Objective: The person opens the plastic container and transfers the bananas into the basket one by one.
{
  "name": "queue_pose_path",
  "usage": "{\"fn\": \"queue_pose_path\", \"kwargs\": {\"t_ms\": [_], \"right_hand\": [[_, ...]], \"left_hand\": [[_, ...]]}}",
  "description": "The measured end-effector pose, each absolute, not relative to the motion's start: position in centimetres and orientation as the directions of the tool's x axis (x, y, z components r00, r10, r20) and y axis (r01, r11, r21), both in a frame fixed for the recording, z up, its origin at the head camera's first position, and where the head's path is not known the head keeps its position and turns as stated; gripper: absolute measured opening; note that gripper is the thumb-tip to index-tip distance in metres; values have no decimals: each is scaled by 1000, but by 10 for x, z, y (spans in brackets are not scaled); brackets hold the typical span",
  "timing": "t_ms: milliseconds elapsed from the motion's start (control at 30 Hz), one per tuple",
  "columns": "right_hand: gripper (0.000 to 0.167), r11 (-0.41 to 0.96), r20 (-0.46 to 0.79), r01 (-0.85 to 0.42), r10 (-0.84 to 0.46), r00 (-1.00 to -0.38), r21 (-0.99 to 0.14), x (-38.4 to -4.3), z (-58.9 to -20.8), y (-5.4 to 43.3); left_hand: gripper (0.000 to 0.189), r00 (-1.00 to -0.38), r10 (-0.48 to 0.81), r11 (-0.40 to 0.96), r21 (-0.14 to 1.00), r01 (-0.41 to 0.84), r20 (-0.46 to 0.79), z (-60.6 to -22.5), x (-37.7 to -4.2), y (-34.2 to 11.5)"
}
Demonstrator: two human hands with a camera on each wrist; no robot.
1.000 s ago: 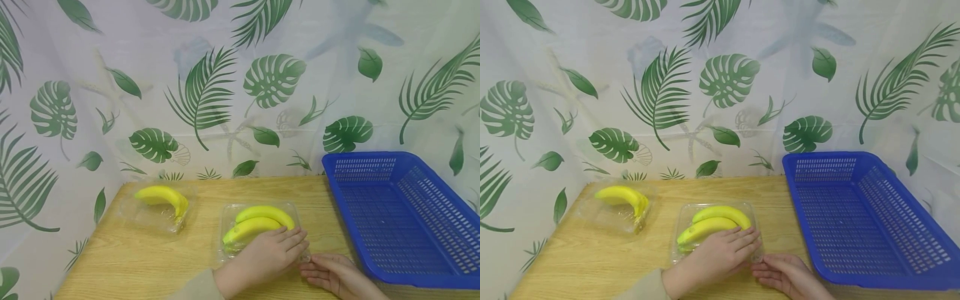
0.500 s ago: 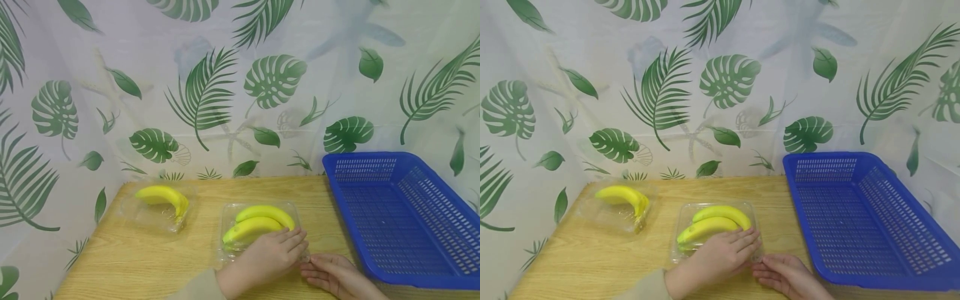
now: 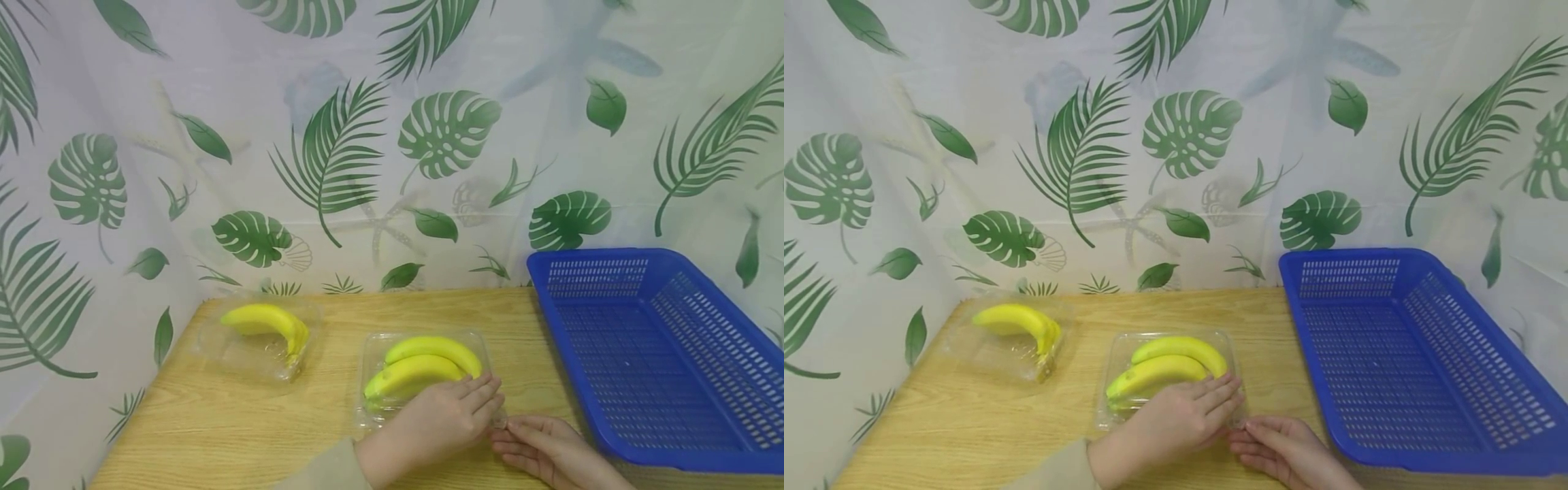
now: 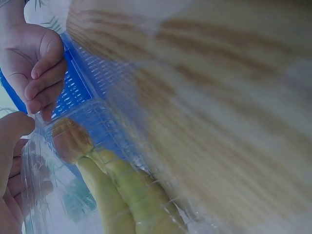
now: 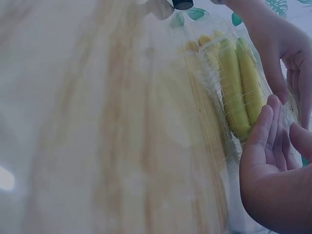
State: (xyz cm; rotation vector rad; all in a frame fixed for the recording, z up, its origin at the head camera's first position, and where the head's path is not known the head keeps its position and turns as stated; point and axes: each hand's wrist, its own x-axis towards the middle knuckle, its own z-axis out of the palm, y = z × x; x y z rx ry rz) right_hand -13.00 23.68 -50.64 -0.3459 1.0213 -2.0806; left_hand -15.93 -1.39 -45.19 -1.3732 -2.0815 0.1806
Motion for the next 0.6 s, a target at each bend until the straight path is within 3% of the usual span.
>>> {"fn": "queue_pose_path", "kwargs": {"t_ms": [600], "right_hand": [[35, -356, -136, 506, -699, -702, -786, -130, -510, 238]], "left_hand": [[32, -224, 875, 429, -469, 772, 430, -452, -161, -10]]}}
